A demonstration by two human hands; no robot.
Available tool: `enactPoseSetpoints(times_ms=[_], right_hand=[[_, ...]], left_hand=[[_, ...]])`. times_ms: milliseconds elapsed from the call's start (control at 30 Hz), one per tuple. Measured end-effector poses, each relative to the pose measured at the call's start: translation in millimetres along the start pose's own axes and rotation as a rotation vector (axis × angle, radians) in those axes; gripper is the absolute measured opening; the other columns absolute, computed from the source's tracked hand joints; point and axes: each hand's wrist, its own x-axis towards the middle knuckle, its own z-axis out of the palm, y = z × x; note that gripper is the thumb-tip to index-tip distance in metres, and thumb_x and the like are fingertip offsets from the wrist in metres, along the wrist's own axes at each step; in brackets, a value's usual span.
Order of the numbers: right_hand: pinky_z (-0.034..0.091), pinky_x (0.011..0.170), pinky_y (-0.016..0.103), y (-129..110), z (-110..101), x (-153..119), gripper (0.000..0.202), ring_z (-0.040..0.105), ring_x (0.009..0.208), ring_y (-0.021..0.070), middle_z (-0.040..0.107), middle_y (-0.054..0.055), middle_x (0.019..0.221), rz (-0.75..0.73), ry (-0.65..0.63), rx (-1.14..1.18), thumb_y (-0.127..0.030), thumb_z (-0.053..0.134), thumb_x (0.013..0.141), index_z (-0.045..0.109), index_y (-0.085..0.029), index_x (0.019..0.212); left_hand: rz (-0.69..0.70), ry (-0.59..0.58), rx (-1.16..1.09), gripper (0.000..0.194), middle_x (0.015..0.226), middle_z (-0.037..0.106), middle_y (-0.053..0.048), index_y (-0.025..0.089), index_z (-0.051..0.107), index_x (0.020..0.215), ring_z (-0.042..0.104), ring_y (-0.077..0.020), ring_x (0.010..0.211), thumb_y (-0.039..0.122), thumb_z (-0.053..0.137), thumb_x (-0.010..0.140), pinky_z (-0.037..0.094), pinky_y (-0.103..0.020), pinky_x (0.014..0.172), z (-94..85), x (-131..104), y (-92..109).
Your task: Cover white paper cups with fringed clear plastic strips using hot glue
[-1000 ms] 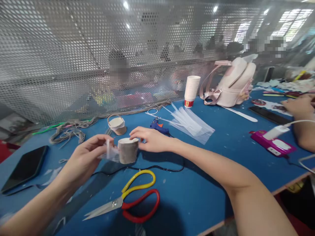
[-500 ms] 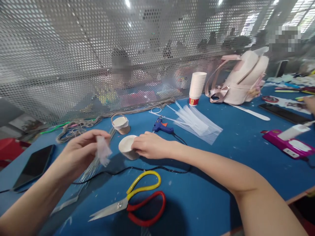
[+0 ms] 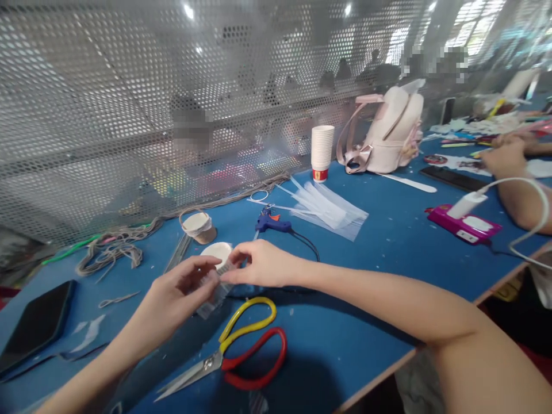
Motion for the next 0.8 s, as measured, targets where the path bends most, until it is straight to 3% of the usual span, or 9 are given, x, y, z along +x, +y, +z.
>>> enactPoseSetpoints(times_ms=[133, 300, 567, 800], right_hand=[[0.041, 0.058, 0.021, 7.9, 13.0, -1.5, 0.005, 0.052, 0.06, 0.0093, 0.061, -0.002, 0.066, 0.084, 0.069, 0.118, -0.018, 0.062, 0.074, 0.063, -0.014, 0.073], [0.04, 0.055, 0.02, 13.5, 17.5, 6.5, 0.002, 0.051, 0.055, 0.0084, 0.058, -0.004, 0.059, 0.13, 0.198, 0.131, -0.014, 0.063, 0.072, 0.062, -0.014, 0.072], [0.04, 0.051, 0.021, 28.9, 25.4, 8.7, 0.006, 0.051, 0.053, 0.0086, 0.057, -0.004, 0.059, 0.084, 0.287, 0.206, -0.016, 0.064, 0.073, 0.058, -0.014, 0.072], [0.038, 0.049, 0.021, 26.0, 31.4, 1.6, 0.01, 0.05, 0.051, 0.0083, 0.052, -0.006, 0.055, 0.09, 0.315, 0.186, -0.015, 0.064, 0.072, 0.054, -0.016, 0.071]], left_hand=[[-0.02, 0.001, 0.0, 0.028, 0.085, 0.067, -0.002, 0.019, 0.06, 0.1, 0.062, -0.0165, 0.075, 0.032, 0.056, 0.075, 0.049, -0.027, 0.069, 4.1, -5.0, -10.1], [-0.086, -0.013, -0.001, 0.035, 0.088, 0.063, -0.002, 0.019, 0.056, 0.106, 0.06, -0.0165, 0.075, 0.03, 0.059, 0.073, 0.049, -0.028, 0.068, -6.2, -5.4, -18.4], [-0.12, 0.0, -0.041, 0.032, 0.085, 0.062, -0.002, 0.02, 0.056, 0.102, 0.058, -0.0169, 0.074, 0.031, 0.061, 0.072, 0.047, -0.029, 0.066, -19.8, -1.4, -21.3], [-0.143, -0.02, -0.114, 0.029, 0.075, 0.056, 0.001, 0.019, 0.056, 0.097, 0.055, -0.0146, 0.069, 0.031, 0.061, 0.072, 0.046, -0.027, 0.063, -23.5, 1.7, -24.6]])
